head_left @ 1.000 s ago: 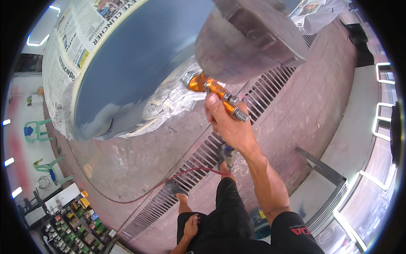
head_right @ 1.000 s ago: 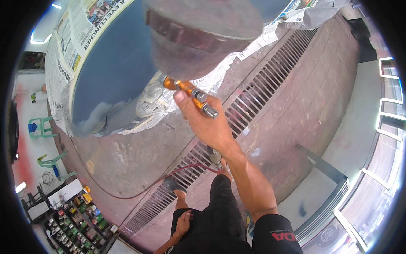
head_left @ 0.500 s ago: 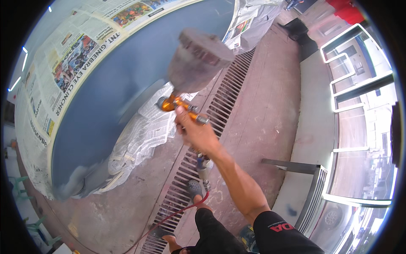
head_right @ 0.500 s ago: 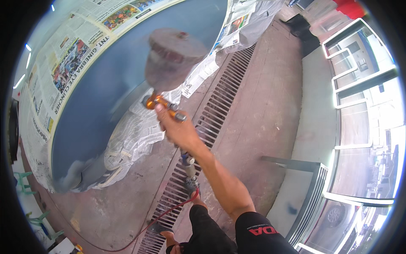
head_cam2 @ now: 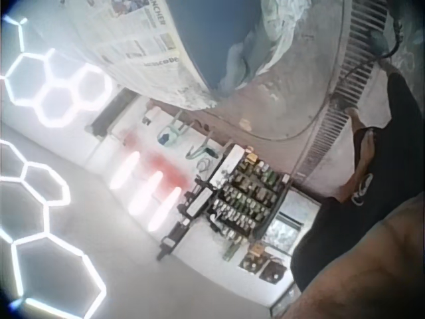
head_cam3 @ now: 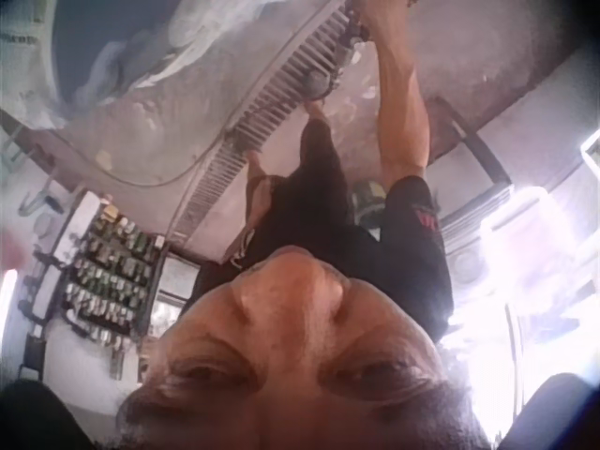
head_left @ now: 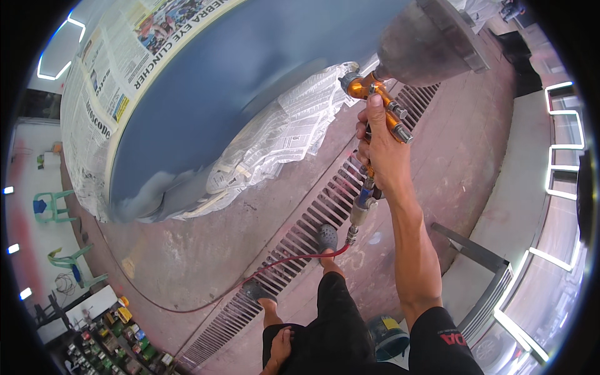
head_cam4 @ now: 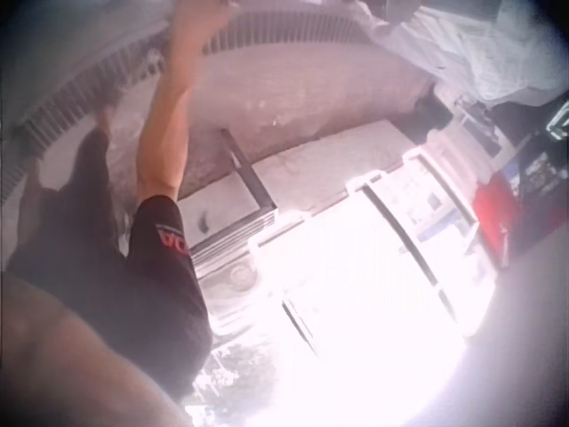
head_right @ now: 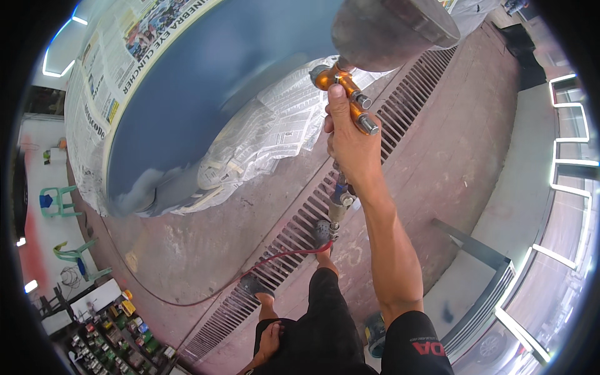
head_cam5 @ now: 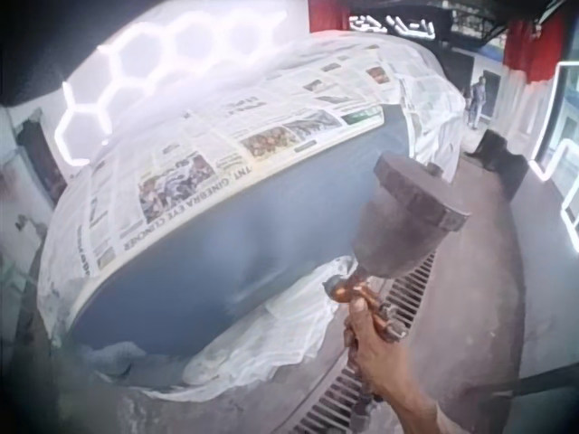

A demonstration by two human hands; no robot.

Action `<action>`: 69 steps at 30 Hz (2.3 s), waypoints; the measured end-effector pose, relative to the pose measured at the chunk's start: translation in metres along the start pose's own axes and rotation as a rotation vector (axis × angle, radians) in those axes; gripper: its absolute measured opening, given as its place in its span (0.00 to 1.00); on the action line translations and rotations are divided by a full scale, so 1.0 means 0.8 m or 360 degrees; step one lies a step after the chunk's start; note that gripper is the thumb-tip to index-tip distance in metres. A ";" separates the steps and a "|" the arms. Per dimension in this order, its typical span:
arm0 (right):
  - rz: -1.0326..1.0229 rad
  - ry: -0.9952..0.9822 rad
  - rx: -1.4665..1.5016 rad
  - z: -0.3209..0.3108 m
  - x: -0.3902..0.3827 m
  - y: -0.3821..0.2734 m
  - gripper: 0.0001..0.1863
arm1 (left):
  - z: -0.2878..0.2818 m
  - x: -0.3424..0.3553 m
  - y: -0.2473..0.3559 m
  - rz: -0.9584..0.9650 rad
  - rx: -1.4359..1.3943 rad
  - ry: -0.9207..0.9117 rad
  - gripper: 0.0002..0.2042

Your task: The person uses a spray gun to apply paint to a car part covered with newspaper and plastic. They then disassemble the spray gun, clean the nozzle with a cloth, and reassemble the tool.

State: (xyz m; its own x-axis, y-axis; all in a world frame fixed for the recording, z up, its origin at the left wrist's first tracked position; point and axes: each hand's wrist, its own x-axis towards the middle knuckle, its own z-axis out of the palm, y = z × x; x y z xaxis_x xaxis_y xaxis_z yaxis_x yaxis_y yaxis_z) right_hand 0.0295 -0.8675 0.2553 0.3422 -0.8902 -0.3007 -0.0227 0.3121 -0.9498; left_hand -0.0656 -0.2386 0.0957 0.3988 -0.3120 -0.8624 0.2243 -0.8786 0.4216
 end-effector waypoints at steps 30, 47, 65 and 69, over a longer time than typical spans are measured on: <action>-0.0286 0.0195 -0.0212 -0.008 -0.029 0.089 0.30 | -0.029 -0.010 -0.042 0.0013 -0.0041 0.0115 0.22; 0.0184 -0.0250 -0.0082 0.265 -0.282 0.122 0.27 | -0.124 -0.043 -0.085 -0.0817 0.0710 0.0051 0.51; 0.0214 -0.0887 -0.0218 0.525 -0.423 0.171 0.31 | -0.199 -0.062 -0.170 -0.0649 0.0487 0.0285 0.44; 0.0153 -0.0731 -0.0316 0.490 -0.401 0.161 0.32 | -0.202 -0.055 -0.175 -0.0629 0.0512 0.0293 0.43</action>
State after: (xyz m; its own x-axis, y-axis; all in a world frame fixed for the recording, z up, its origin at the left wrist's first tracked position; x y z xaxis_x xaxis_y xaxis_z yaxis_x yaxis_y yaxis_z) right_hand 0.2847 -0.4115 0.2633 0.7063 -0.6090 -0.3609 -0.2372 0.2768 -0.9312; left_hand 0.0292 -0.0436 0.1199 0.4946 0.1080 -0.8624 0.1170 -0.9915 -0.0571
